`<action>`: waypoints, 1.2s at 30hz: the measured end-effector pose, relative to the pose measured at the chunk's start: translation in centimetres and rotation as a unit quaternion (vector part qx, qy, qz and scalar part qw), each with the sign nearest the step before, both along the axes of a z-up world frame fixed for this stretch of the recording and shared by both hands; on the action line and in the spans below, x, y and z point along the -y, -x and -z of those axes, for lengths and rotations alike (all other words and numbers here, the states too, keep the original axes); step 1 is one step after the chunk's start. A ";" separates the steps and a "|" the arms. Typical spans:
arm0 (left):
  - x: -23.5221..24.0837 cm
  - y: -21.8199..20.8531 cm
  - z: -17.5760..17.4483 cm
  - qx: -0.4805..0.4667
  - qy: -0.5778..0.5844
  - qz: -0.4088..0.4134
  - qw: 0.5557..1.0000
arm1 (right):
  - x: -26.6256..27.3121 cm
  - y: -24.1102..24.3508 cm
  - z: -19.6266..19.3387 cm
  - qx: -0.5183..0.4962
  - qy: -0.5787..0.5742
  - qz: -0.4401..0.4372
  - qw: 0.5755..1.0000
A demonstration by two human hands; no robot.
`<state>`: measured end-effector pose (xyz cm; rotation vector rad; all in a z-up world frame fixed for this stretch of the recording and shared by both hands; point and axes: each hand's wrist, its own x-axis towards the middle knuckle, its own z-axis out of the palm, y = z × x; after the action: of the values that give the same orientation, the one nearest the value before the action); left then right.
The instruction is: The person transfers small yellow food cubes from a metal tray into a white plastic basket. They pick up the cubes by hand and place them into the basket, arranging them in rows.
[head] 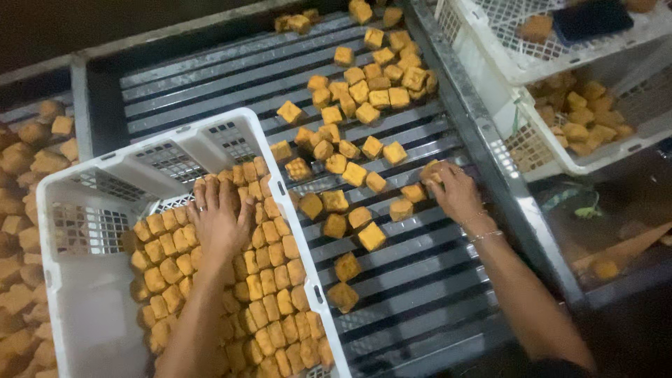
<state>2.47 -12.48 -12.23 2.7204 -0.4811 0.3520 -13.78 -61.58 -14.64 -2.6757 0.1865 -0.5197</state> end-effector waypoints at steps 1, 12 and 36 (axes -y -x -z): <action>-0.1 0.1 0.0 0.006 0.006 0.006 1.000 | -0.2 0.3 0.2 0.006 -0.018 -0.006 1.000; -0.3 -0.4 0.3 0.003 -0.024 -0.001 1.000 | -6.1 0.4 -1.8 0.020 -0.060 0.042 0.997; 0.1 0.5 -0.8 -0.005 0.003 -0.008 1.000 | -6.5 -8.3 1.1 0.125 -0.023 0.021 0.992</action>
<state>1.98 -12.62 -11.43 2.7201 -0.4554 0.3438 -5.50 -55.09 -15.75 -2.5378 0.1803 -0.8459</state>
